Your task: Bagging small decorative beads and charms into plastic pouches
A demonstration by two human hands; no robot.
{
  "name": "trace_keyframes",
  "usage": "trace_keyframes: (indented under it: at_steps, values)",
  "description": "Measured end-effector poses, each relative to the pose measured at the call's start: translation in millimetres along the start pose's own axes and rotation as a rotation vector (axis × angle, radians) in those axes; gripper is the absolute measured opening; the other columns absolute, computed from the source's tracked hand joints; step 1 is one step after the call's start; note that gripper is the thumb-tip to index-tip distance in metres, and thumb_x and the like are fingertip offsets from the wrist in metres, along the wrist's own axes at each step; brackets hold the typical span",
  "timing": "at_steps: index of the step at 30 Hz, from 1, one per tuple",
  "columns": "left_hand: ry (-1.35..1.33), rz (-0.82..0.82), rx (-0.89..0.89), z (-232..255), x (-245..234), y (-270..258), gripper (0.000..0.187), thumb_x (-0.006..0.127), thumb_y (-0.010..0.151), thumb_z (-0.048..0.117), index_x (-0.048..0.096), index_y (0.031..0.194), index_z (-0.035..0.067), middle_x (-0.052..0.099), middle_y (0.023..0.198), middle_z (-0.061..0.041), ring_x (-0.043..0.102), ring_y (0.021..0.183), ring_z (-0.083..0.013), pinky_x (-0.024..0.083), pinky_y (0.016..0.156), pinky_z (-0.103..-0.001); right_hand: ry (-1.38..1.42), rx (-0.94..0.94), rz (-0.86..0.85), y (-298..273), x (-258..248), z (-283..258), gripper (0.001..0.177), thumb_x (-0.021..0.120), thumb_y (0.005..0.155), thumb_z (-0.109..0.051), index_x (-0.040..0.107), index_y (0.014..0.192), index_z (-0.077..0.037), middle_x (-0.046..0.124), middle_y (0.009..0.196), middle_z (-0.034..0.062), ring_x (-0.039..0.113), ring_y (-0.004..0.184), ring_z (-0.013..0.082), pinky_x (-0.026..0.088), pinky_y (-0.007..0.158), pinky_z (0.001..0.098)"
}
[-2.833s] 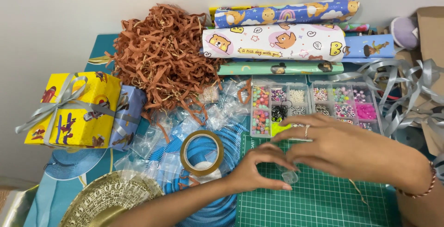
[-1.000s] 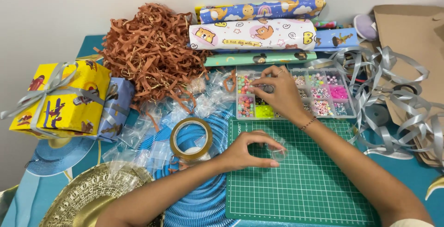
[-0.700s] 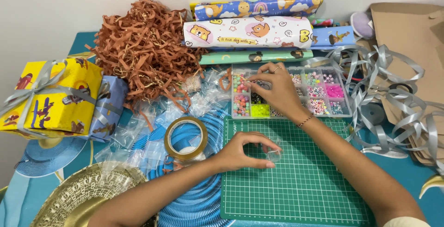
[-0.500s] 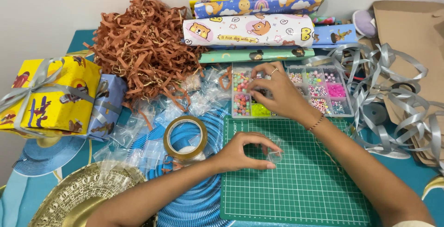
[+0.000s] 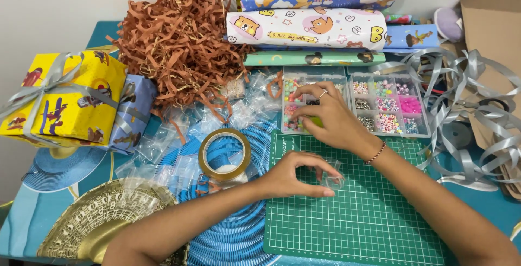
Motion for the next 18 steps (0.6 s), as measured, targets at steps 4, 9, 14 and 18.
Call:
trace_keyframes:
  at_steps: [4,9,14,18]
  values:
    - [0.003,-0.005,-0.007,1,1,1,0.039,0.086,0.082,0.034,0.076,0.114,0.013,0.077,0.103,-0.006,0.067,0.08,-0.0183,0.043,0.083,-0.034,0.029,0.046,-0.022,1,4,-4,0.017,0.067,0.087,-0.019,0.082,0.094,-0.023,0.061,0.132,0.0014,0.044,0.127,0.0323,0.038,0.104,0.0507]
    - [0.006,0.002,-0.012,2,1,0,0.038,0.086,0.083,0.034,0.076,0.113,0.013,0.077,0.101,-0.006,0.067,0.079,-0.0174,0.043,0.082,-0.034,-0.021,0.016,-0.039,-1,11,-2,0.017,0.067,0.088,-0.021,0.08,0.1,-0.024,0.059,0.136,-0.002,0.044,0.127,0.0322,0.039,0.103,0.0506]
    - [0.01,-0.007,-0.014,0,1,-1,0.037,0.085,0.085,0.034,0.076,0.114,0.013,0.077,0.105,-0.006,0.067,0.079,-0.0172,0.042,0.082,-0.033,0.002,0.029,-0.094,0,9,-5,0.016,0.065,0.088,-0.021,0.077,0.098,-0.023,0.054,0.141,-0.0009,0.04,0.128,0.0327,0.038,0.099,0.0471]
    - [-0.007,-0.01,-0.02,-1,1,-1,0.038,0.084,0.085,0.035,0.076,0.114,0.012,0.077,0.106,-0.008,0.066,0.078,-0.0178,0.041,0.082,-0.034,0.036,0.037,-0.146,2,6,-7,0.017,0.063,0.09,-0.023,0.075,0.101,-0.021,0.05,0.146,0.0013,0.037,0.13,0.0346,0.035,0.1,0.0472]
Point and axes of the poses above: each hand's wrist, its own y-axis towards the middle knuckle, its own x-axis out of the palm, z = x × y, the point moved 5 cm from there along y, towards the middle knuckle
